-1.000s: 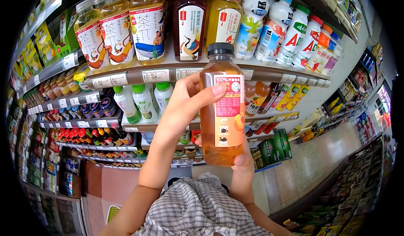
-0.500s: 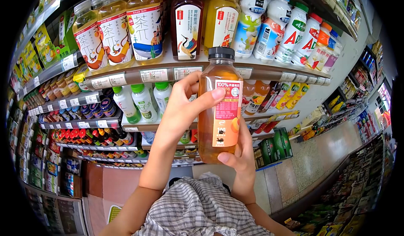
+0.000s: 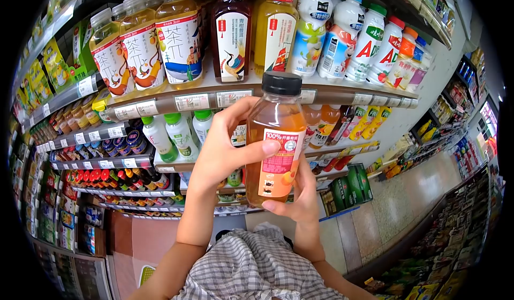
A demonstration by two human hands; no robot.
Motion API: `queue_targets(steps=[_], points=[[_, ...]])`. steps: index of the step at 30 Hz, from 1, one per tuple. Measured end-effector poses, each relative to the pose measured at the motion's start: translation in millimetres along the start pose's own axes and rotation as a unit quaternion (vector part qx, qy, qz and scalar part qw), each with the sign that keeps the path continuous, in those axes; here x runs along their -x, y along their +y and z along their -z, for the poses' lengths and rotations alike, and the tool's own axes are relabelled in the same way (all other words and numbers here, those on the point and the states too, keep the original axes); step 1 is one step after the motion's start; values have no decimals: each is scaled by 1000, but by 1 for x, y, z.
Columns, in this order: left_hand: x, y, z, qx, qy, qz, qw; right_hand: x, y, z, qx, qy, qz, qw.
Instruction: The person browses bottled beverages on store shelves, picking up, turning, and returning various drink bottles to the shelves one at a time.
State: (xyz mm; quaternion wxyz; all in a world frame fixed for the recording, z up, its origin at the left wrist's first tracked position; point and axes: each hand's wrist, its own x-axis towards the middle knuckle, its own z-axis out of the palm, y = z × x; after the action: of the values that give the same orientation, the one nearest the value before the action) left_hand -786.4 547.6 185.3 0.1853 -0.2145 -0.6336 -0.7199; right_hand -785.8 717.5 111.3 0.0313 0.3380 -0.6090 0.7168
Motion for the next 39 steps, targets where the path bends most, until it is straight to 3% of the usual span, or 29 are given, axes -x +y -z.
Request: queue_targets(steps=[3,6,10,14,18,22,27,31,34,39], points=[[2,6,-1,-57,10,-17,998,1,5,-7,29,35,33,998],[8,27,-12,-119,29,-27,992,0,16,-4,213,65,90,971],[12,29,-21,-132,128,-44,982,-1,18,-11,255,116,130,951],[13,31,-11,-99,79,-99,987,-5,21,-11,328,146,191,913],[6,28,2,-210,29,-227,951,-9,19,-11,263,109,173,943],[11,25,1,-248,38,-250,935,-7,33,-6,177,54,101,977],[17,15,4,-333,40,-311,889,-5,25,-10,109,57,97,988],[29,0,-11,-369,117,-339,857,-13,2,-1,77,70,223,969],[34,-9,-20,-376,171,-334,847,-14,-34,1,246,72,281,925],[38,-23,-23,-415,212,-336,819,-19,-62,-12,316,94,237,914]])
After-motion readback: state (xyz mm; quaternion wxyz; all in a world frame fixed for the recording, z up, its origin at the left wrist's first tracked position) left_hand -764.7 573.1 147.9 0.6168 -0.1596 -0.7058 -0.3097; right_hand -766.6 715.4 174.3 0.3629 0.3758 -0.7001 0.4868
